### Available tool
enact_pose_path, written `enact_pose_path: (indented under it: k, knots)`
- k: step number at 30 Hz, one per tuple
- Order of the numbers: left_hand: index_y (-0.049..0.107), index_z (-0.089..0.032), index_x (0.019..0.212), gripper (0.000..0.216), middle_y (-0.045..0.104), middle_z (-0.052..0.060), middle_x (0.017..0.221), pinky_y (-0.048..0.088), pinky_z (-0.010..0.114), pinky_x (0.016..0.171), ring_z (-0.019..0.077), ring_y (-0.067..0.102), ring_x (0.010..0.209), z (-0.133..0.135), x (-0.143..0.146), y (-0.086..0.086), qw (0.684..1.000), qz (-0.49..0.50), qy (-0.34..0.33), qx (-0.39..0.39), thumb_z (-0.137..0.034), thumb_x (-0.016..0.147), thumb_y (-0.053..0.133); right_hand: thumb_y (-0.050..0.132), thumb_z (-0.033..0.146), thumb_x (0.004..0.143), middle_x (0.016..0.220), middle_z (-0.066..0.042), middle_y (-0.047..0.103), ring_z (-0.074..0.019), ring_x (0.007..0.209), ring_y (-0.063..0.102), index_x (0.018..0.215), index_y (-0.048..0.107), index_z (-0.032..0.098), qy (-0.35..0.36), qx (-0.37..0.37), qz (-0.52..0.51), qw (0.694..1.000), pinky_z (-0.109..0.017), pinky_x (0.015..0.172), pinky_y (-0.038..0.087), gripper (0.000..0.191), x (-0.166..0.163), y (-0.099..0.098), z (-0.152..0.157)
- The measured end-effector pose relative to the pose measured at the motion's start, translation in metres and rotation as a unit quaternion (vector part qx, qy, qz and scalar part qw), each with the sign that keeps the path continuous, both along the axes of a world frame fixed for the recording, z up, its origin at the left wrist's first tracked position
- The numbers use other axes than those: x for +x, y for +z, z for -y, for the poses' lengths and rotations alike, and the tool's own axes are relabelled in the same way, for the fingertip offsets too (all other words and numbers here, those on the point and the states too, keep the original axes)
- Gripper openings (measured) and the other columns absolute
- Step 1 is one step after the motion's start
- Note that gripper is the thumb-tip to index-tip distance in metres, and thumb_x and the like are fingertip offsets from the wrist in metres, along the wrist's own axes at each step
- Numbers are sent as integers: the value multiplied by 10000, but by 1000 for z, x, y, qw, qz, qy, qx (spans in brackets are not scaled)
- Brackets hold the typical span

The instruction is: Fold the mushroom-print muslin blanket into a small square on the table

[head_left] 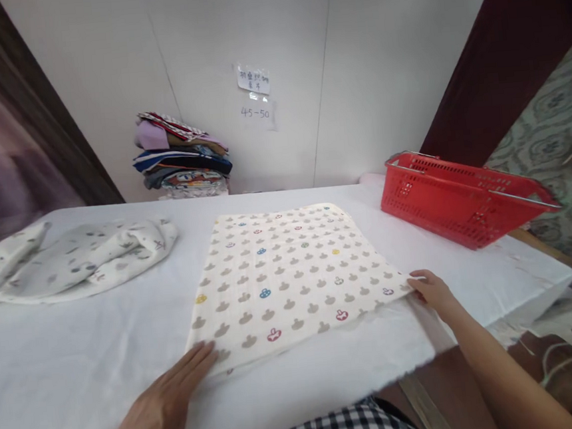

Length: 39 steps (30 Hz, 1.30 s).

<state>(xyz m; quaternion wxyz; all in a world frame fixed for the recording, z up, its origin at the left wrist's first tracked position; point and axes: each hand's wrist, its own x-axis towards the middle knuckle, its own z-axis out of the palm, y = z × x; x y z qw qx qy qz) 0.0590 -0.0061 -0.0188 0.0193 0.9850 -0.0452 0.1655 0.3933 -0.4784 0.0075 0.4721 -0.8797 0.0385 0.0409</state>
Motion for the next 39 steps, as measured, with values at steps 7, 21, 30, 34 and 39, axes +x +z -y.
enact_pose_path:
  k: [7,21,30,34,39]
  knots:
    - [403,-359,1333,575,466,-75,1318,471,279,940,165,503,1158,2,-6,6,1000,3,12,-8,-156,795,377,454,480,680,559,12,569,-189,515,553,920,552,208,50,-156,80,983,-308,504,430,376,4,-11,13]
    - [406,-292,1335,440,339,9,1424,295,488,1080,226,271,1329,45,39,49,997,-48,37,-37,-256,898,377,356,515,843,1443,-34,333,-261,1327,277,1310,443,260,296,-280,278,870,-440,1074,280,539,-21,-18,-69]
    - [280,-317,1394,584,233,40,1465,224,526,1092,265,215,1344,38,45,24,986,-123,56,-99,-533,868,417,288,593,856,1479,37,188,-272,1352,163,1388,334,346,358,-354,223,835,-551,1085,170,588,-24,-62,-70]
    - [426,-308,1319,533,304,39,1442,288,457,1082,239,296,1320,28,60,48,962,-179,104,-179,-576,861,382,301,575,861,1480,29,183,-285,1351,168,1390,321,357,354,-345,257,830,-575,1062,204,573,-18,-60,-74]
    - [505,-253,1256,501,375,31,1416,311,374,1074,226,367,1282,-12,130,71,942,-130,194,-240,-543,857,423,331,566,862,1485,12,179,-293,1353,160,1384,343,339,360,-335,306,815,-575,1063,196,569,-14,-52,-105]
